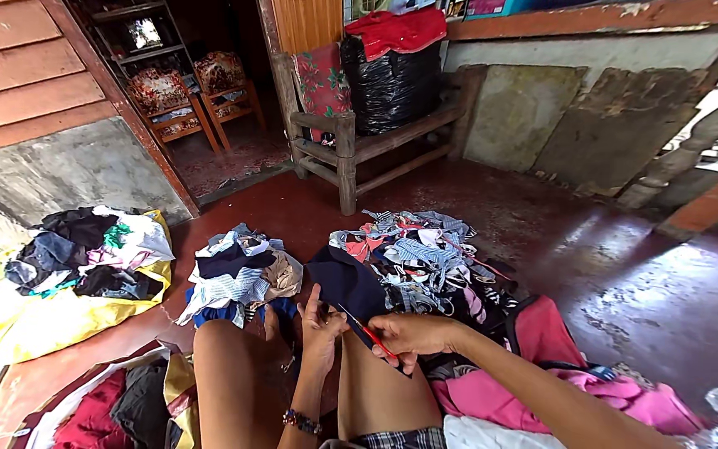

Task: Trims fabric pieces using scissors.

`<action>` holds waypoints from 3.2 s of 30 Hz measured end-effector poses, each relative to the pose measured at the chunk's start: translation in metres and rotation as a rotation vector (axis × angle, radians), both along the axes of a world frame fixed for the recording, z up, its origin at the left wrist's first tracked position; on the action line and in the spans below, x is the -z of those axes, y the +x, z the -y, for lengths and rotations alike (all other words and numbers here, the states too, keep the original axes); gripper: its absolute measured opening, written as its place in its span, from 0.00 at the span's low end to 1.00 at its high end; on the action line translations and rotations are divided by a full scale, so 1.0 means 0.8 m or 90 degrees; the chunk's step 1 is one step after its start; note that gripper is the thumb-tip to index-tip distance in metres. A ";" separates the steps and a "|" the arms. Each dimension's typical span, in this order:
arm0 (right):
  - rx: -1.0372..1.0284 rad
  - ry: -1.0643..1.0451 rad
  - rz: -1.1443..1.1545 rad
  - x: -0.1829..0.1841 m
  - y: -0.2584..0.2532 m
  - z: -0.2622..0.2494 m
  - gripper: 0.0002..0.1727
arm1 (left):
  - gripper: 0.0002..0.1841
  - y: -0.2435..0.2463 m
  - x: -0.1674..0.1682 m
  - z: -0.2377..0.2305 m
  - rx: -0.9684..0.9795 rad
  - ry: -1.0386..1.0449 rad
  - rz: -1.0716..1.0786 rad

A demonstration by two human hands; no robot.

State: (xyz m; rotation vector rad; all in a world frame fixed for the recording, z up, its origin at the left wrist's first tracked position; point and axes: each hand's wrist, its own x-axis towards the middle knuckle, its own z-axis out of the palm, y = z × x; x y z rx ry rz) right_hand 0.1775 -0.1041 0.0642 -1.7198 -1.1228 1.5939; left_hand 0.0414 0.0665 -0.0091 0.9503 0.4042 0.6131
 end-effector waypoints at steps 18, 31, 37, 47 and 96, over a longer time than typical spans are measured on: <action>0.022 0.047 -0.107 0.012 0.009 0.001 0.16 | 0.58 0.000 0.006 -0.001 0.000 0.043 0.017; 0.014 0.086 -0.173 0.009 0.005 0.005 0.25 | 0.66 -0.010 -0.028 0.001 0.031 0.174 0.039; 0.010 0.148 -0.163 0.011 -0.001 0.001 0.18 | 0.66 -0.019 -0.045 -0.009 0.041 0.181 0.091; 0.012 0.206 -0.182 0.013 -0.002 0.002 0.17 | 0.68 -0.023 -0.053 -0.007 0.082 0.202 0.129; -0.012 0.180 0.060 0.000 -0.029 -0.001 0.31 | 0.48 -0.026 -0.049 -0.017 -0.096 0.130 0.126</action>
